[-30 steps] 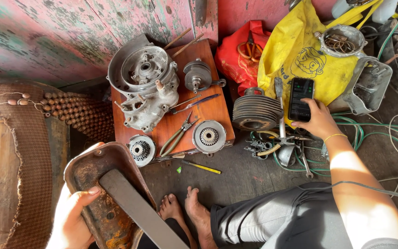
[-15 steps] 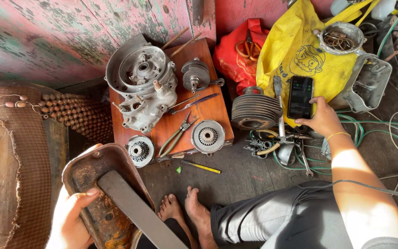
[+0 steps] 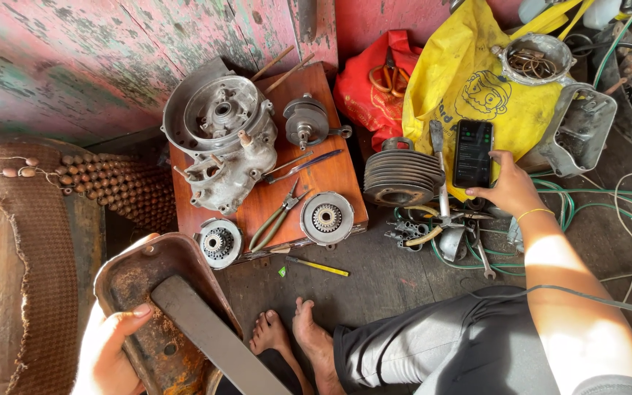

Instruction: Cleaning and resurfacing a motorcycle brake shoe using a wire brush and a metal file

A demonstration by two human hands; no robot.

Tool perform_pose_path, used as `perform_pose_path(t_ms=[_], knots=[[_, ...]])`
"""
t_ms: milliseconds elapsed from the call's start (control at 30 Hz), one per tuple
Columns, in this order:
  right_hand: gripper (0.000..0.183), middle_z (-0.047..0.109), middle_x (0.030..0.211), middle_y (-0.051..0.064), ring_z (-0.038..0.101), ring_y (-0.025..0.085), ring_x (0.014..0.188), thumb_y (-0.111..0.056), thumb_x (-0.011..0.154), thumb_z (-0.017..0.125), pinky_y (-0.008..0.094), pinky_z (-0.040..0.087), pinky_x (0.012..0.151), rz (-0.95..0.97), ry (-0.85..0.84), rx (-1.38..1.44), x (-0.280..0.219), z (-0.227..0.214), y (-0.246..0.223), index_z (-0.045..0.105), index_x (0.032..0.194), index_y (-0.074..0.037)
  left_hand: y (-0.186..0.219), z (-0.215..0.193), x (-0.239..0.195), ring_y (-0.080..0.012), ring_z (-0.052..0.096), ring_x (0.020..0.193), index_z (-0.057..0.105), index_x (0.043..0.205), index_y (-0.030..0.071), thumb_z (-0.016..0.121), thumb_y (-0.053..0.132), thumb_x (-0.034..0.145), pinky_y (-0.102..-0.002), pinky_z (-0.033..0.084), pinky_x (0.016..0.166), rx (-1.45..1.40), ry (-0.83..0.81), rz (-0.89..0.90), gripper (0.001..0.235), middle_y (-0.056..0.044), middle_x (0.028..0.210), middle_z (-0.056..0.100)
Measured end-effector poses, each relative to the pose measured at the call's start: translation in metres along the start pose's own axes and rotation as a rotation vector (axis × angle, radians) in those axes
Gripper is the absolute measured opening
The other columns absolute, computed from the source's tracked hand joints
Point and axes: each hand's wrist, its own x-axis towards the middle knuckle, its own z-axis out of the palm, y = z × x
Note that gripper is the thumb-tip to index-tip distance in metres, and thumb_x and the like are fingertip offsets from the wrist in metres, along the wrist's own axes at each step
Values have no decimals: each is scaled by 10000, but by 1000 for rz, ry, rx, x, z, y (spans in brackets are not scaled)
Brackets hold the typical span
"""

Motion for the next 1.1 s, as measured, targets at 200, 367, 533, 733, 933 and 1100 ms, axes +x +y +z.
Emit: perform_pose_path(t_ms=[200,367,533,733,933,1100], knots=[[1022,630,1341,240,629,413,1178,-268,623,934,466,468,990,-11,-4,14,-2,-2,-4,417,1471,-27,-11,1,-3,-392,580,1314,693,1104,-41,674,-88,796,-513,367,1198,31,11,45,312,-244,1173,646],[1041,620,1350,255,618,420,1197,-279,621,932,473,462,1003,-1,-19,10,-2,-4,-8,413,1487,-25,-18,1,-3,-379,562,1328,700,1092,-59,659,-75,825,-469,380,1172,-47,19,-10,271,-254,1187,624],[1044,615,1355,255,611,421,1204,-285,613,934,476,457,1016,-17,-21,0,0,-2,-6,428,1490,-27,-5,0,3,-384,604,1278,692,1082,-67,665,-92,798,-476,415,1176,59,12,64,286,-247,1121,641],[1052,605,1370,248,609,416,1207,-290,615,934,473,462,1015,-8,-39,-8,-1,-3,-8,426,1503,-44,-14,0,-3,-380,582,1302,701,1093,-37,668,-88,798,-488,376,1183,19,19,33,301,-248,1172,636],[1063,591,1394,240,595,404,1239,-282,618,936,477,459,1032,15,-60,-21,-1,-6,-14,414,1516,-55,-1,-2,2,-381,534,1371,690,1094,-66,645,-103,807,-461,341,1214,-65,-11,-68,293,-278,1279,613],[1061,553,1450,209,557,394,1298,-251,625,927,489,439,1073,24,-91,-11,-4,-11,-23,399,1532,-93,-3,-3,0,-384,592,1291,679,1073,-89,640,-106,825,-477,400,1199,-28,-11,90,251,-200,1043,626]])
